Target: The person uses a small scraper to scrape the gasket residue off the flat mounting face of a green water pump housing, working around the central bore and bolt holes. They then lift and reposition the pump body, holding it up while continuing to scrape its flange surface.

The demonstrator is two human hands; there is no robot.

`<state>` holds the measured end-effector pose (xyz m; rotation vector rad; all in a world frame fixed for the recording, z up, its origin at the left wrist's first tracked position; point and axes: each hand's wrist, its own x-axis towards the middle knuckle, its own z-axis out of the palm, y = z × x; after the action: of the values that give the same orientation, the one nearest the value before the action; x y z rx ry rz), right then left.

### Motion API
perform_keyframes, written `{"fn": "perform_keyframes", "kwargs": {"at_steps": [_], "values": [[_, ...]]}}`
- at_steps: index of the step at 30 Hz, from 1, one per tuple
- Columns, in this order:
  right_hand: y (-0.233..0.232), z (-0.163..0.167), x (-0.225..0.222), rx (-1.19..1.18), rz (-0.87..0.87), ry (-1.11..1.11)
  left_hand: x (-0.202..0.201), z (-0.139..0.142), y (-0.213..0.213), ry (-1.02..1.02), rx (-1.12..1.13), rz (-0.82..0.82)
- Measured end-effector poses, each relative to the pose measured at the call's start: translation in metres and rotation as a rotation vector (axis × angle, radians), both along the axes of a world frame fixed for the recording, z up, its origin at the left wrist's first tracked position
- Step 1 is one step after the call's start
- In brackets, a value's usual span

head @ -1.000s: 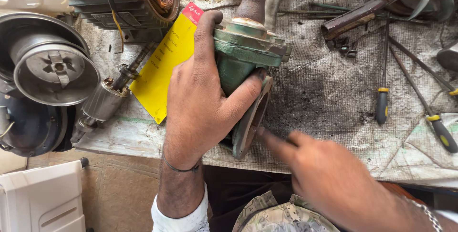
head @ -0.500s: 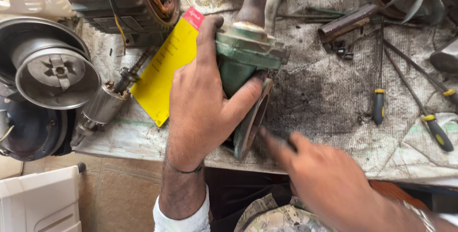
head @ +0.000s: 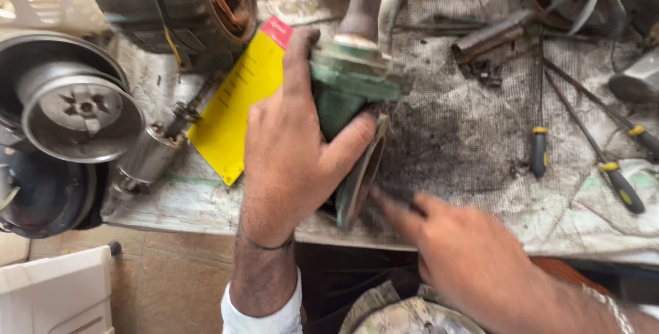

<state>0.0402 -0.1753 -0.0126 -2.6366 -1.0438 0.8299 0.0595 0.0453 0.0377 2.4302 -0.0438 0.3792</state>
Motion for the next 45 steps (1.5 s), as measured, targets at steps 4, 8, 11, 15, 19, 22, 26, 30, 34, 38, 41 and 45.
{"fn": "perform_keyframes", "kwargs": {"at_steps": [4, 8, 11, 15, 19, 22, 26, 30, 34, 38, 41, 45], "values": [[0.001, 0.000, 0.001, -0.049, -0.030, 0.024, 0.003, 0.000, 0.001, -0.001, -0.030, -0.007], [0.001, 0.000, -0.002, -0.025, -0.015, 0.088, 0.002, 0.000, 0.001, 0.014, 0.008, -0.005], [0.001, 0.000, -0.002, -0.016, -0.010, 0.035, 0.001, -0.001, 0.001, 0.003, -0.005, 0.015], [0.001, 0.002, 0.002, -0.050, 0.006, 0.067, 0.001, -0.001, 0.001, 0.022, -0.002, 0.008], [0.002, 0.003, 0.004, -0.053, 0.021, 0.135, 0.002, -0.001, 0.003, 0.014, 0.012, 0.006], [0.001, 0.001, 0.002, -0.012, -0.019, 0.036, 0.002, 0.000, 0.002, 0.015, -0.001, 0.012], [0.001, -0.003, -0.003, 0.021, -0.006, 0.050, 0.002, 0.001, 0.002, 0.008, -0.023, -0.002], [0.001, -0.003, -0.005, -0.006, 0.023, 0.063, 0.002, 0.000, 0.002, 0.039, -0.023, 0.004], [0.002, 0.000, -0.001, 0.061, 0.103, -0.020, 0.001, -0.001, 0.002, 0.038, -0.059, -0.002], [0.006, 0.005, 0.002, -0.025, 0.021, -0.083, 0.001, -0.002, 0.002, -0.033, 0.072, 0.014], [0.006, 0.010, -0.001, 0.020, 0.045, -0.049, 0.002, -0.002, 0.003, -0.010, -0.016, -0.012], [-0.001, 0.007, 0.001, -0.031, 0.003, 0.030, 0.003, 0.000, 0.002, 0.030, -0.049, -0.011]]}}
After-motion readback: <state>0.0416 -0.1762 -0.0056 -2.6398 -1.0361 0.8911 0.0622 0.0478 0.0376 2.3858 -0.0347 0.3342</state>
